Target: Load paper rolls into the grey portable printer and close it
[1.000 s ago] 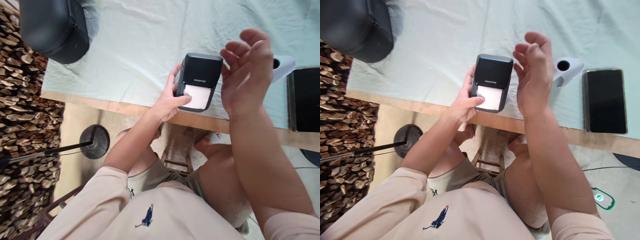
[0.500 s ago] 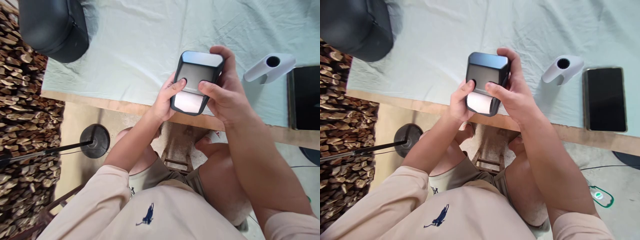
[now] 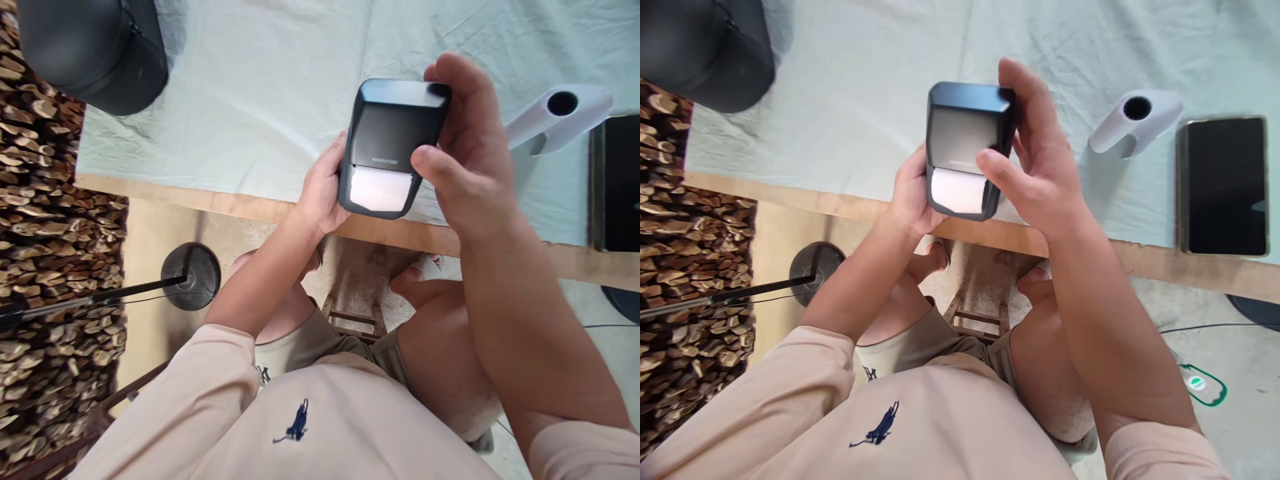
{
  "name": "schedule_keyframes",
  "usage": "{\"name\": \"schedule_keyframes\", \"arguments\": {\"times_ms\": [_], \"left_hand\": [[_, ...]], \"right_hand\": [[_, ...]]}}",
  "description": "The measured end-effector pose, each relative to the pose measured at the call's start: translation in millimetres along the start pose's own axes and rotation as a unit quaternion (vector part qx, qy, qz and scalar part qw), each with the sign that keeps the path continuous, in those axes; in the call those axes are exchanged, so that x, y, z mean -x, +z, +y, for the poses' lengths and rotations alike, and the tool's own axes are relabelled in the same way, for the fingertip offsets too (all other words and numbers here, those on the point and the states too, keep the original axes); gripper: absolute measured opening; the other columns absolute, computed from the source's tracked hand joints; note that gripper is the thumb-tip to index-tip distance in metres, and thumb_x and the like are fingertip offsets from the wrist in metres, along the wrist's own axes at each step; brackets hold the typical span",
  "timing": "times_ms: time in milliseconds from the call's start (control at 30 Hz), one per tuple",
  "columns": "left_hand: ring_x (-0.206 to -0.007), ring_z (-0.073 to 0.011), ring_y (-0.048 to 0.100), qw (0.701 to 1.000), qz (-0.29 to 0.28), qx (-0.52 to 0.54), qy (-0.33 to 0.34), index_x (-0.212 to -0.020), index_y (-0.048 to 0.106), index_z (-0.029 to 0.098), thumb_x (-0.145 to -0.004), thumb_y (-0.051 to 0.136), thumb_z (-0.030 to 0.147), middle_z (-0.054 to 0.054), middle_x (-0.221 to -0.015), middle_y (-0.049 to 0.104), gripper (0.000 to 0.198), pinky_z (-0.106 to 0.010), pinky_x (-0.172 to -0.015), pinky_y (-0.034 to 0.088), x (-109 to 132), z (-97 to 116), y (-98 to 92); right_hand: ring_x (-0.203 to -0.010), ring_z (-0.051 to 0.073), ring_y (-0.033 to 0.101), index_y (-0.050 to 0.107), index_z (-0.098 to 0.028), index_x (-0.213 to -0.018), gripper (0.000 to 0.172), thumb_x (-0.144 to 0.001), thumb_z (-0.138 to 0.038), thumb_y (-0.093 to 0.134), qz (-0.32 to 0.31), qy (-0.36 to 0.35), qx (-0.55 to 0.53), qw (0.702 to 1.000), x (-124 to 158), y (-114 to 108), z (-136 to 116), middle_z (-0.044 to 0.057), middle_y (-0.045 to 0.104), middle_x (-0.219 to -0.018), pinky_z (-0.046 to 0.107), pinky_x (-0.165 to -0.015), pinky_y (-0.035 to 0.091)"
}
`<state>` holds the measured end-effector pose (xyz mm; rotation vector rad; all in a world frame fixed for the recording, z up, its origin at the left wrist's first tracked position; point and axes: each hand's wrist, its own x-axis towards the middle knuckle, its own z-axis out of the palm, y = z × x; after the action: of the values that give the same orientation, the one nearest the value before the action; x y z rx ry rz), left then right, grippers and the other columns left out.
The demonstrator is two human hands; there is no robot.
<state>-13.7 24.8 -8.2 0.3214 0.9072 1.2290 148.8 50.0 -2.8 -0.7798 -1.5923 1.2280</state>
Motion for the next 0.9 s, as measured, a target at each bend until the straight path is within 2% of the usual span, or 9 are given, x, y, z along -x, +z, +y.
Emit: {"name": "schedule_keyframes", "arguments": {"times_ms": [100,200,333,433,633,700,767,833,900], "left_hand": [[-0.146,-0.0287,0.042,0.997,-0.072,-0.011,-0.003,-0.115,0.063,0.021,-0.092,0.046,0.048,-0.005,-0.109,0.073,0.039,-0.041,-0.115,0.047,3,2,0.4],[-0.149,-0.0301,0.035,0.996,-0.09,-0.027,-0.008,-0.114,0.063,0.025,-0.088,0.046,0.041,-0.003,-0.108,0.074,0.035,-0.048,-0.119,0.044,6,4,1.5],[-0.152,-0.0318,0.028,0.995,-0.081,-0.056,0.004,-0.086,0.062,0.025,-0.083,0.048,0.037,-0.006,-0.103,0.072,0.019,-0.05,-0.119,0.045,5,5,1.9],[-0.149,-0.0301,0.033,0.994,-0.092,-0.065,0.003,-0.072,0.056,0.023,-0.085,0.045,0.036,-0.007,-0.091,0.069,0.022,-0.045,-0.116,0.048,2,5,0.6],[-0.146,-0.0336,0.039,0.995,-0.092,-0.031,-0.008,-0.085,0.061,0.018,-0.089,0.046,0.044,-0.008,-0.093,0.071,0.031,-0.047,-0.115,0.046,4,7,3.7],[-0.146,-0.0343,0.039,0.992,-0.122,-0.02,-0.027,-0.097,0.065,0.019,-0.091,0.043,0.053,-0.01,-0.099,0.073,0.041,-0.047,-0.118,0.043,6,9,4.5],[-0.143,-0.035,0.042,0.988,-0.149,-0.019,-0.038,-0.101,0.066,0.02,-0.093,0.042,0.056,-0.01,-0.101,0.074,0.044,-0.048,-0.118,0.043,7,8,3.9],[-0.139,-0.0348,0.049,0.988,-0.146,-0.026,-0.034,-0.099,0.067,0.019,-0.093,0.046,0.052,-0.008,-0.099,0.074,0.039,-0.05,-0.116,0.046,6,6,2.8],[-0.135,-0.0349,0.054,0.99,-0.128,-0.04,-0.029,-0.103,0.066,0.017,-0.093,0.048,0.049,-0.006,-0.099,0.073,0.038,-0.051,-0.112,0.049,6,4,2.5]], "right_hand": [[-0.134,0.023,0.047,0.046,-0.041,-0.133,0.063,-0.075,-0.056,0.066,-0.007,0.012,0.014,1.0,0,0,0,-0.002,0.047,-0.143,0.04,-0.111,0.047],[-0.129,0.023,0.05,0.045,-0.038,-0.135,0.064,-0.077,-0.056,0.063,-0.009,0.011,0.022,1.0,1,-1,0,0.001,0.05,-0.14,0.039,-0.106,0.05],[-0.127,0.023,0.052,0.044,-0.038,-0.138,0.062,-0.08,-0.054,0.061,-0.02,0.002,0.019,1.0,2,-2,1,0.0,0.051,-0.139,0.037,-0.103,0.051],[-0.132,0.023,0.05,0.042,-0.041,-0.14,0.066,-0.079,-0.054,0.062,-0.032,-0.005,0.017,0.999,3,-3,0,-0.004,0.047,-0.144,0.037,-0.105,0.052],[-0.142,0.017,0.042,0.041,-0.042,-0.14,0.073,-0.074,-0.035,0.073,-0.036,0.002,0.031,0.999,3,-9,-8,-0.005,0.04,-0.152,0.033,-0.113,0.046],[-0.132,0.019,0.051,0.047,-0.033,-0.136,0.07,-0.072,-0.036,0.075,0.016,-0.036,0.101,0.994,0,-9,-13,0.001,0.05,-0.143,0.032,-0.105,0.05],[-0.106,0.017,0.062,0.055,-0.024,-0.122,0.054,-0.074,-0.041,0.074,0.111,-0.084,0.199,0.97,-5,-7,-18,0.003,0.059,-0.123,0.029,-0.083,0.055],[-0.081,0.01,0.06,0.058,-0.022,-0.108,0.034,-0.083,-0.043,0.065,0.192,-0.108,0.236,0.947,-11,-4,-21,0.001,0.058,-0.109,0.026,-0.063,0.05],[-0.071,0.005,0.057,0.055,-0.022,-0.105,0.022,-0.091,-0.039,0.056,0.238,-0.106,0.199,0.945,-17,-2,-22,0.0,0.056,-0.111,0.025,-0.059,0.05]]}}
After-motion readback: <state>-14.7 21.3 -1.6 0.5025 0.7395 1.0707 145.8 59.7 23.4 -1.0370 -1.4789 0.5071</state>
